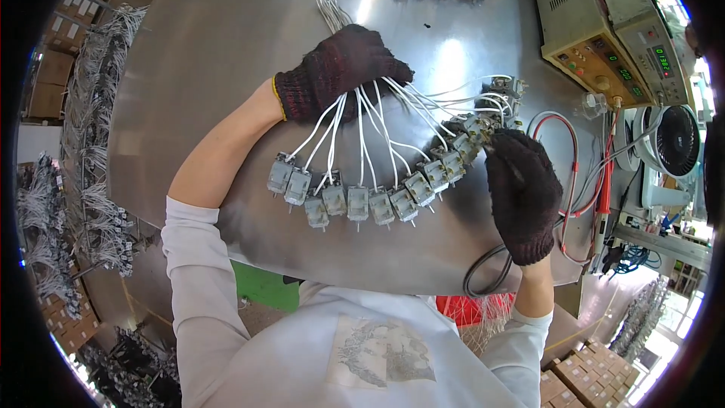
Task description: The person assembles wire harnesses with electrical components and connectors by hand on a production line, then places the assembled harness onto a test fixture.
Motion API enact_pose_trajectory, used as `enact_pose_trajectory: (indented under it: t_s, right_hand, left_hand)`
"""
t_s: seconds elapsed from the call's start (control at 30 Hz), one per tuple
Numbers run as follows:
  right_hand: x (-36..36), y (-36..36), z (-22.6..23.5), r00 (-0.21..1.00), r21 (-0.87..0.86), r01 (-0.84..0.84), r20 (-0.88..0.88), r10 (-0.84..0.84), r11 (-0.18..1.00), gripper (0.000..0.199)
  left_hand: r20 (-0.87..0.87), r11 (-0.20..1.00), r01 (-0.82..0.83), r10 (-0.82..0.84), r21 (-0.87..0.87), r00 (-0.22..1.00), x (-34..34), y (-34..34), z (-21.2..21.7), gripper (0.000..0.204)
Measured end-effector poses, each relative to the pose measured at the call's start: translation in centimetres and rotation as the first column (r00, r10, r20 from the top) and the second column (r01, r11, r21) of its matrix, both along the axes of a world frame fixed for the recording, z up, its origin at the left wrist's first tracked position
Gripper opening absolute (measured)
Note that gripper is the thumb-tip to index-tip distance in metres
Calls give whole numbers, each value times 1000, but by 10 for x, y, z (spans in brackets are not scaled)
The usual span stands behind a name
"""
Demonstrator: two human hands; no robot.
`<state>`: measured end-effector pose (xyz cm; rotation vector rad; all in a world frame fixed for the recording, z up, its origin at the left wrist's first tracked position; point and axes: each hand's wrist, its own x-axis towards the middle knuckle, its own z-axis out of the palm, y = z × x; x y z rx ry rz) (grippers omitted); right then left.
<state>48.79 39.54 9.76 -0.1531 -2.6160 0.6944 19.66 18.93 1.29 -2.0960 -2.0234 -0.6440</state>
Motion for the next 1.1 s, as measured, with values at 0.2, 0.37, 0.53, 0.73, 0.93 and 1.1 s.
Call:
enact_pose_trajectory:
  t_s: [0.2,0.37,0.53,0.73,0.93,1.1]
  right_hand:
    - [-11,4,16,989,291,-130,109,102,948,29]
    - [-13,9,20,980,339,-173,156,126,925,30]
    - [-14,5,20,983,321,-143,155,97,936,32]
    - [9,-8,19,994,-179,4,108,16,984,34]
    - [-1,1,13,981,313,-164,149,122,935,36]
    - [-7,13,20,950,442,-301,214,227,845,37]
  left_hand:
    - [-26,995,-11,14,102,1000,2,-1,-3,41]
    - [35,998,26,-29,63,999,1,-4,3,48]
    - [-26,999,-18,20,48,999,1,-6,-1,54]
    - [19,997,20,-21,78,1000,3,-6,4,58]
    - [-50,999,-15,17,44,999,-3,-4,-7,81]
    - [-76,998,-23,27,58,997,-7,-3,-13,82]
